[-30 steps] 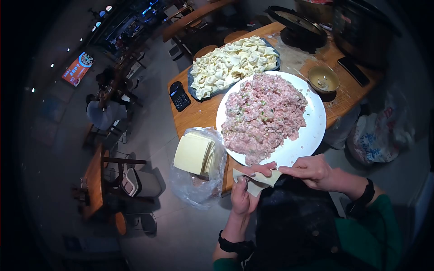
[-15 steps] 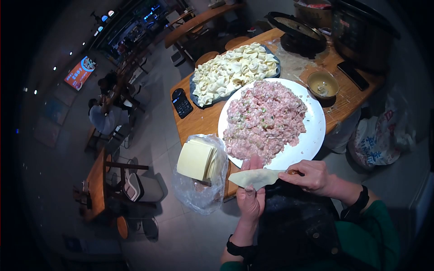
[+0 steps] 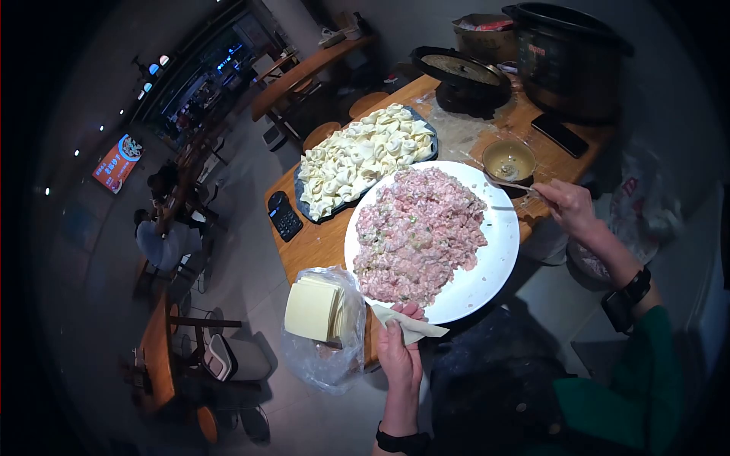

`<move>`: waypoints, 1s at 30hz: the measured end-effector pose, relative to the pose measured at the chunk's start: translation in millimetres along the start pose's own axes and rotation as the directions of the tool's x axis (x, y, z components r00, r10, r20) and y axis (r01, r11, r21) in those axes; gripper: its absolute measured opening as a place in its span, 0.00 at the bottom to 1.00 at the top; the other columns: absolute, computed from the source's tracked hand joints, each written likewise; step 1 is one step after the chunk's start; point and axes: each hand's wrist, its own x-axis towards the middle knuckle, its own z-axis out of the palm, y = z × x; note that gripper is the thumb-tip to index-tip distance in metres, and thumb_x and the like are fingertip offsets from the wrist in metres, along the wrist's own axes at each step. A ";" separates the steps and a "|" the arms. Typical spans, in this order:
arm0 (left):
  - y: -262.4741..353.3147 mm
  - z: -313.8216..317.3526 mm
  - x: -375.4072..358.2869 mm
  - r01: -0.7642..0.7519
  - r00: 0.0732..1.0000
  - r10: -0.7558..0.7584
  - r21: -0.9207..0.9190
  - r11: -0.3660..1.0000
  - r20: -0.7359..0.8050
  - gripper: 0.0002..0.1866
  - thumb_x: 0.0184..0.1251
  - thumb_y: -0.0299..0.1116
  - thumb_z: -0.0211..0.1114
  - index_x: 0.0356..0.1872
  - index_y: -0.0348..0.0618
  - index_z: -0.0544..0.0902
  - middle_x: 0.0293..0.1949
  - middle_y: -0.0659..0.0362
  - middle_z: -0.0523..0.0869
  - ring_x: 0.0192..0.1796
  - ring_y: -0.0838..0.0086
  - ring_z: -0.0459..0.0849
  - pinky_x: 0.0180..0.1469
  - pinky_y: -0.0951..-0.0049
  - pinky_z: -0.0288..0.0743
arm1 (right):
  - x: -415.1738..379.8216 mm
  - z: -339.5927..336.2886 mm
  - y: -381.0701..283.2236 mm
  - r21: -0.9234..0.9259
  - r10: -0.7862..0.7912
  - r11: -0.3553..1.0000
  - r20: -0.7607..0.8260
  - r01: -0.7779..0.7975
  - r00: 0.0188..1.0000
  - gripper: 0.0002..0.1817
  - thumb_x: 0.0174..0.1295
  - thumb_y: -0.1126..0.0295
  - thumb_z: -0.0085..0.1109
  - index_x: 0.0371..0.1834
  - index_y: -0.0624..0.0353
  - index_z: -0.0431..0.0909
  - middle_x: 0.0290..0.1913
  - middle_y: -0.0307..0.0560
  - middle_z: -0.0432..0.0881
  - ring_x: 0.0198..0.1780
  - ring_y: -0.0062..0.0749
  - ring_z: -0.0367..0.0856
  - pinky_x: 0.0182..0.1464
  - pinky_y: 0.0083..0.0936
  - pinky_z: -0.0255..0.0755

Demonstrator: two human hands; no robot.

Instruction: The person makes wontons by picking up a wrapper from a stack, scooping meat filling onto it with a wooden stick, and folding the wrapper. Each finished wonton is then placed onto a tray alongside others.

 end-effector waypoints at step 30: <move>-30.6 2.3 1.2 0.176 0.984 -0.151 -0.425 0.888 0.092 0.23 0.74 0.37 0.49 0.67 0.49 0.59 0.63 0.59 0.69 0.65 0.70 0.67 0.67 0.63 0.63 | -53.9 44.1 -204.0 0.782 0.187 0.191 0.565 -0.594 0.804 0.15 0.52 0.70 0.71 0.41 0.64 0.79 0.29 0.32 0.75 0.30 0.11 0.66 0.32 0.12 0.64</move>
